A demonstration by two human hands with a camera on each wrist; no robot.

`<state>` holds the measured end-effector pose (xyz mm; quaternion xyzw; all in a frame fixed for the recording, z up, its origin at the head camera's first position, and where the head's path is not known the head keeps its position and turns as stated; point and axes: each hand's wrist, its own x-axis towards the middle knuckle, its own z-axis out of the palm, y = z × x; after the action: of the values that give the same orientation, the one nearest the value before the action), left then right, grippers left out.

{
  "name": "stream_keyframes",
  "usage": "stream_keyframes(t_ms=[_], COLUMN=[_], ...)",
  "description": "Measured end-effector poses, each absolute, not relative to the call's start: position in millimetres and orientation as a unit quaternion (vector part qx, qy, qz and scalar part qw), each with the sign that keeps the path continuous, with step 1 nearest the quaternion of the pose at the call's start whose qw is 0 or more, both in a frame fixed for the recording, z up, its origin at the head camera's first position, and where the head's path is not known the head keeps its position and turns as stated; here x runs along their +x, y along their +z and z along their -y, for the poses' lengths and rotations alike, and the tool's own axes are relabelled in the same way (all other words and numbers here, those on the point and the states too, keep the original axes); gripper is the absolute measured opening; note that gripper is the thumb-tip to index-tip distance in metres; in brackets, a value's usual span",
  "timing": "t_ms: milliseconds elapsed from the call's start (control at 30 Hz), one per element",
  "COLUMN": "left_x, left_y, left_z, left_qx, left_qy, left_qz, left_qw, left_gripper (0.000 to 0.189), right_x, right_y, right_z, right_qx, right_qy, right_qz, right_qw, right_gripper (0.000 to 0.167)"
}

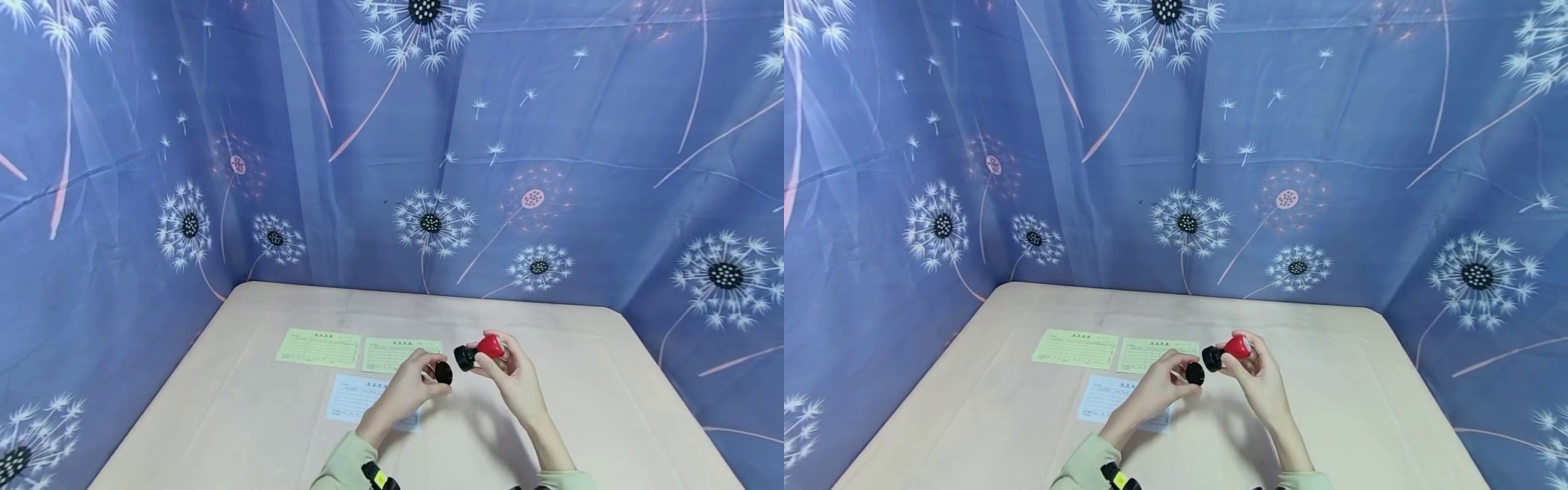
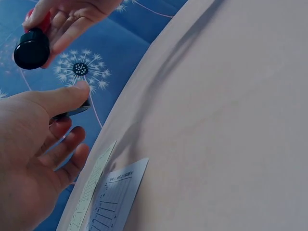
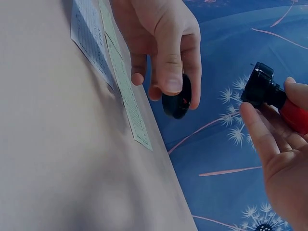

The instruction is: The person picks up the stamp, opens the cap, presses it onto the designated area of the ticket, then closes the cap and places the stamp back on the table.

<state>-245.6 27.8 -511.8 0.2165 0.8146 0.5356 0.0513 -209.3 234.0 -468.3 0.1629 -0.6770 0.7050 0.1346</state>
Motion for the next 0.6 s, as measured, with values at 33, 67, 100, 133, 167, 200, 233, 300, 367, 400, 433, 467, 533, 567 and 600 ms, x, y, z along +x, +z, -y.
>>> stream_keyframes(t_ms=[33, 67, 100, 133, 167, 200, 233, 300, 367, 400, 433, 467, 533, 567, 600], left_x=[-246.1, -246.7, -247.4, -248.3, -249.2, -250.2, -251.3, -253.5, -255.1, -255.6, -255.9, -256.2, -256.2, -256.3, -256.2], left_y=[-512.3, -512.7, -512.8, -512.9, -513.0, -513.0, -513.1, -513.6, -514.5, -514.9, -515.2, -515.5, -516.0, -516.1, -516.0], left_z=[-28.6, -29.5, -30.4, -31.6, -32.8, -34.0, -35.2, -37.7, -40.1, -41.3, -42.5, -43.7, -45.6, -46.6, -47.3], left_qx=[0.218, 0.219, 0.22, 0.222, 0.224, 0.226, 0.226, 0.228, 0.233, 0.236, 0.238, 0.24, 0.242, 0.242, 0.243], left_qy=[0.534, 0.532, 0.53, 0.527, 0.525, 0.522, 0.519, 0.512, 0.504, 0.499, 0.496, 0.493, 0.489, 0.488, 0.486], left_qz=[-0.816, -0.817, -0.818, -0.819, -0.82, -0.821, -0.823, -0.827, -0.831, -0.833, -0.835, -0.836, -0.837, -0.838, -0.839], left_qw=[0.05, 0.048, 0.047, 0.045, 0.044, 0.042, 0.042, 0.041, 0.036, 0.034, 0.033, 0.032, 0.029, 0.029, 0.03], left_gripper=[0.052, 0.051, 0.051, 0.05, 0.05, 0.05, 0.05, 0.05, 0.05, 0.05, 0.049, 0.049, 0.048, 0.047, 0.046], right_x=[-209.4, -209.5, -209.5, -209.5, -209.4, -209.3, -209.1, -208.8, -208.5, -208.5, -208.5, -208.5, -208.6, -208.7, -208.8], right_y=[-468.4, -468.4, -468.5, -468.5, -468.3, -468.1, -467.8, -467.3, -466.9, -466.9, -466.8, -466.8, -466.8, -466.8, -466.7], right_z=[-234.1, -234.2, -234.3, -234.5, -234.7, -234.8, -234.9, -235.1, -235.6, -236.0, -236.3, -236.6, -237.2, -237.4, -237.5], right_qx=[0.163, 0.163, 0.163, 0.162, 0.162, 0.162, 0.162, 0.162, 0.162, 0.162, 0.163, 0.164, 0.167, 0.169, 0.17], right_qy=[0.705, 0.705, 0.706, 0.706, 0.706, 0.706, 0.706, 0.707, 0.707, 0.708, 0.709, 0.709, 0.711, 0.712, 0.712], right_qz=[0.677, 0.676, 0.676, 0.676, 0.677, 0.676, 0.676, 0.675, 0.675, 0.674, 0.673, 0.672, 0.67, 0.668, 0.667], right_qw=[0.135, 0.135, 0.135, 0.135, 0.135, 0.135, 0.135, 0.135, 0.134, 0.134, 0.134, 0.134, 0.134, 0.135, 0.135], right_gripper=[0.039, 0.039, 0.039, 0.04, 0.04, 0.04, 0.04, 0.04, 0.04, 0.04, 0.04, 0.04, 0.04, 0.04, 0.04])
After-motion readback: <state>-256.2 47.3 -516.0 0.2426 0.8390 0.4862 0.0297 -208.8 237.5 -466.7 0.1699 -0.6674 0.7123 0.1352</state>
